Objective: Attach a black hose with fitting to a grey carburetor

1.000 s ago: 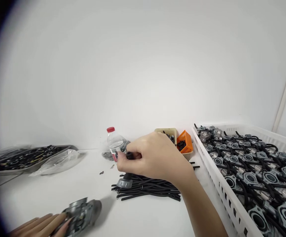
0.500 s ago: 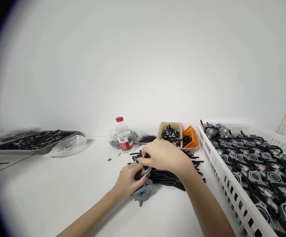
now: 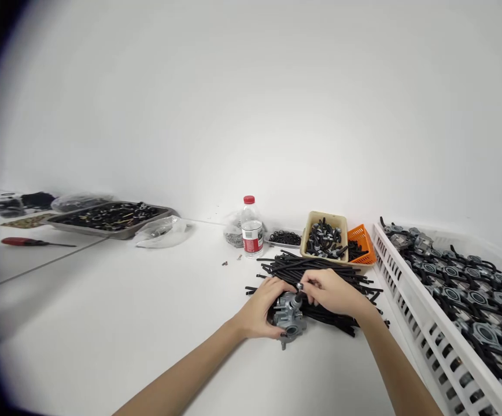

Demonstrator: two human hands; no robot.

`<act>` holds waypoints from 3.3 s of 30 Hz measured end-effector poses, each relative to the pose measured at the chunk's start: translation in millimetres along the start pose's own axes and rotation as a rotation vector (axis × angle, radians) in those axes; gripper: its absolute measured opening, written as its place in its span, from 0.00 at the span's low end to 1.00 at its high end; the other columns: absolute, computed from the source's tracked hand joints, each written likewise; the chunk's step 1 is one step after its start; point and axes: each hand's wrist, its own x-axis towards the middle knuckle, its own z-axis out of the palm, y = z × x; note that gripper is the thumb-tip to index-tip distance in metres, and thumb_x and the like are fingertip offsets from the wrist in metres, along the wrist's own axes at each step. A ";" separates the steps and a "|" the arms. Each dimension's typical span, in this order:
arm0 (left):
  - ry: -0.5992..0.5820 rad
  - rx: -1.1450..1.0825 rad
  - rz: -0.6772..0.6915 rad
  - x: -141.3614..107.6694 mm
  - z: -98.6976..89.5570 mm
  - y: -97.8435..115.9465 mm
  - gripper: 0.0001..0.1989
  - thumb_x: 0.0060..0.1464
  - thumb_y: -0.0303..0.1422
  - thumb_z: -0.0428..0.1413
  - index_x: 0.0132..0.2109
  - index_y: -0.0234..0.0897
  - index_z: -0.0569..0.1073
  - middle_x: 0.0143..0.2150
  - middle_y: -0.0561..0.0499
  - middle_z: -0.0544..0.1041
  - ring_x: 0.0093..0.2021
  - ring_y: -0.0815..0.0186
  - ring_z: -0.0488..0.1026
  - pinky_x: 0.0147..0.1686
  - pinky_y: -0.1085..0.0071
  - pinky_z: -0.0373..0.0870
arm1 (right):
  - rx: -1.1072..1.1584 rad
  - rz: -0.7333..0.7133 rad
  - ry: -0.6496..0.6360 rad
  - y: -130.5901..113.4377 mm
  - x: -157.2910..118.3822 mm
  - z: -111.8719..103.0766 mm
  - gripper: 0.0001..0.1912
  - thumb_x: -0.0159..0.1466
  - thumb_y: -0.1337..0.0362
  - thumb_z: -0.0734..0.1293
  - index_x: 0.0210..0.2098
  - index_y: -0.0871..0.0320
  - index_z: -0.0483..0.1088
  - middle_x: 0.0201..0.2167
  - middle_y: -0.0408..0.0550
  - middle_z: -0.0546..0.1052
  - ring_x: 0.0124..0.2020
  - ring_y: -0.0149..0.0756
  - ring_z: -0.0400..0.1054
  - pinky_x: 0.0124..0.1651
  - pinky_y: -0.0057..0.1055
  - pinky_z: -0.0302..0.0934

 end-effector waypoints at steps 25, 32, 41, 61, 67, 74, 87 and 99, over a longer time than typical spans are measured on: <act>0.066 -0.091 0.044 0.8 5.4 -6.7 0.29 0.40 0.48 0.59 0.47 0.38 0.68 0.44 0.49 0.73 0.46 0.56 0.67 0.50 0.62 0.59 | 0.531 -0.160 0.448 45.3 -3.9 71.4 0.18 0.64 0.50 0.67 0.44 0.58 0.70 0.32 0.48 0.70 0.32 0.35 0.65 0.34 0.27 0.63; 0.059 -0.041 0.037 1.4 7.4 -5.9 0.26 0.44 0.49 0.56 0.47 0.38 0.67 0.44 0.49 0.72 0.44 0.57 0.67 0.49 0.62 0.60 | 0.543 -0.207 0.376 48.0 2.1 77.3 0.23 0.63 0.44 0.65 0.38 0.60 0.72 0.34 0.50 0.72 0.39 0.41 0.68 0.44 0.34 0.64; 0.084 0.037 0.080 1.3 10.3 -12.5 0.26 0.47 0.48 0.54 0.49 0.36 0.66 0.43 0.48 0.72 0.43 0.58 0.68 0.47 0.63 0.62 | 0.609 -0.255 0.370 55.9 7.7 84.0 0.26 0.62 0.40 0.65 0.39 0.60 0.71 0.36 0.50 0.74 0.40 0.43 0.70 0.46 0.36 0.64; 0.085 0.067 0.040 0.8 10.7 -16.4 0.24 0.45 0.50 0.54 0.43 0.36 0.67 0.41 0.47 0.73 0.41 0.57 0.69 0.43 0.62 0.64 | 0.678 -0.167 0.166 57.2 -4.9 58.5 0.17 0.57 0.55 0.70 0.38 0.61 0.67 0.34 0.49 0.74 0.38 0.40 0.69 0.42 0.33 0.62; 0.085 0.058 0.053 1.3 9.8 -15.2 0.24 0.45 0.49 0.54 0.44 0.36 0.67 0.40 0.49 0.73 0.39 0.59 0.69 0.42 0.63 0.63 | 0.717 -0.176 0.212 61.2 -3.3 64.9 0.17 0.55 0.62 0.71 0.41 0.60 0.64 0.35 0.48 0.73 0.37 0.37 0.68 0.38 0.29 0.63; 0.081 0.065 0.093 -0.8 8.5 -13.6 0.24 0.46 0.47 0.54 0.47 0.37 0.67 0.45 0.47 0.73 0.43 0.58 0.69 0.45 0.63 0.63 | 0.616 -0.167 0.228 52.5 2.0 73.7 0.14 0.55 0.60 0.70 0.38 0.62 0.69 0.33 0.47 0.71 0.29 0.34 0.63 0.29 0.27 0.58; 0.079 0.104 0.112 -2.0 8.1 -16.1 0.24 0.46 0.47 0.54 0.47 0.36 0.67 0.42 0.46 0.73 0.41 0.57 0.70 0.43 0.62 0.64 | 0.749 -0.159 0.189 48.3 1.2 74.6 0.16 0.54 0.63 0.71 0.40 0.61 0.67 0.35 0.46 0.70 0.32 0.32 0.65 0.32 0.26 0.60; 0.082 0.095 0.095 -2.1 8.3 -15.0 0.24 0.44 0.48 0.54 0.44 0.37 0.67 0.42 0.46 0.73 0.41 0.57 0.70 0.43 0.62 0.65 | 0.818 -0.167 0.159 53.0 0.5 70.4 0.17 0.52 0.62 0.73 0.38 0.60 0.66 0.34 0.45 0.71 0.35 0.34 0.66 0.35 0.26 0.61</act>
